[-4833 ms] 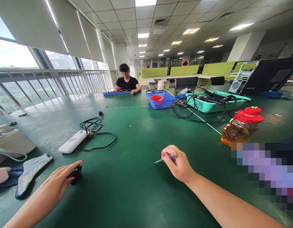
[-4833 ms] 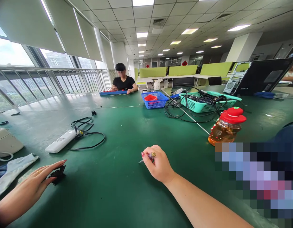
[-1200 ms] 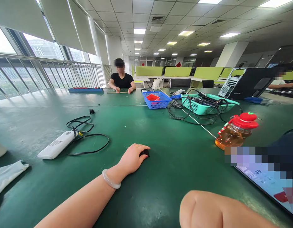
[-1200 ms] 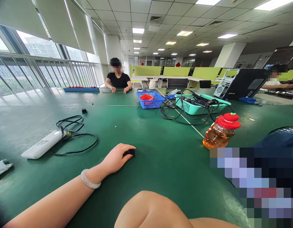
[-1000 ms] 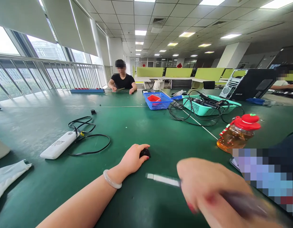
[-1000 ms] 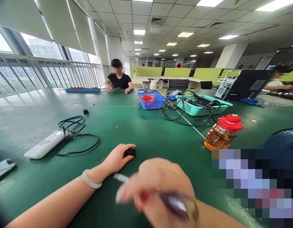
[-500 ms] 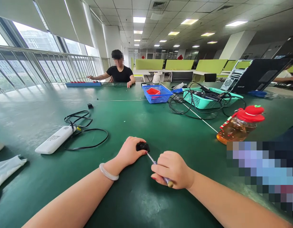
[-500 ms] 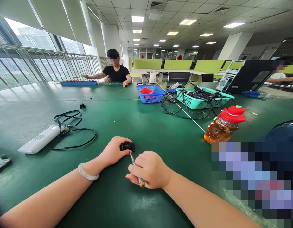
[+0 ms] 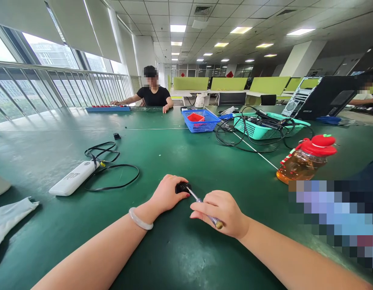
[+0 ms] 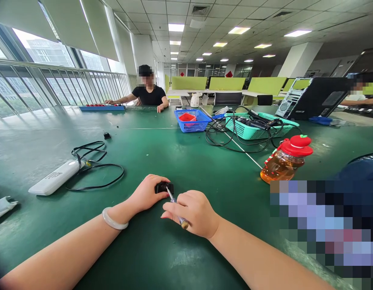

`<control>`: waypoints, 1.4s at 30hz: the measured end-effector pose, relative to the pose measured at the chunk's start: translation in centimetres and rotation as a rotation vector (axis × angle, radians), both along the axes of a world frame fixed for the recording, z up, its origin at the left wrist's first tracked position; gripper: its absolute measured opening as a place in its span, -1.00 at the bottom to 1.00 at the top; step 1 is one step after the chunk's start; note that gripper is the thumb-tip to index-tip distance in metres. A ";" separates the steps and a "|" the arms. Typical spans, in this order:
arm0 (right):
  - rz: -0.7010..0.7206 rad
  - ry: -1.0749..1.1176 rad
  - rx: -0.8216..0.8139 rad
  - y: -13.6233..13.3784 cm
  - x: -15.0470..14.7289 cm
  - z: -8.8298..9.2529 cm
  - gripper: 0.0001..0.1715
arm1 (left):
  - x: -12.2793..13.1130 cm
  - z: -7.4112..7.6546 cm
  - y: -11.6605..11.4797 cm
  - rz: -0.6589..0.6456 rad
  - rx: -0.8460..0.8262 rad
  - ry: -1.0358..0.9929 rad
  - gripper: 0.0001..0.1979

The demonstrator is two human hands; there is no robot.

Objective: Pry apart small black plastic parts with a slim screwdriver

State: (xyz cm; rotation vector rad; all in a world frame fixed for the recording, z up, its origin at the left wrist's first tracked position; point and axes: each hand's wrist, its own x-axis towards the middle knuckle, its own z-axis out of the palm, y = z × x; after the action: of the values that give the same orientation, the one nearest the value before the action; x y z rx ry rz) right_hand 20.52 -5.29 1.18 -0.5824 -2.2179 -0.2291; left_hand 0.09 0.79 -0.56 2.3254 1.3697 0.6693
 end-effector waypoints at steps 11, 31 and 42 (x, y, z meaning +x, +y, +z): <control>-0.093 0.024 -0.208 0.6 -0.2 -0.9 -0.76 | 0.1 0.3 -0.1 0.004 -0.021 0.004 -0.66; -0.024 -0.071 -0.001 -0.2 -0.5 -0.6 -0.26 | 0.0 -0.2 0.2 -0.015 0.019 0.000 -0.67; -0.021 -0.091 -0.085 -0.2 -0.6 -1.1 -0.56 | 0.0 0.0 -0.1 -0.030 0.096 0.091 -0.66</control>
State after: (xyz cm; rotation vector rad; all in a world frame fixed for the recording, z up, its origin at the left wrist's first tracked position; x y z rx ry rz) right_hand 19.88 -5.45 0.11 -0.6531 -2.3199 -0.1756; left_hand 0.12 0.69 -0.59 2.4748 1.3666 0.6398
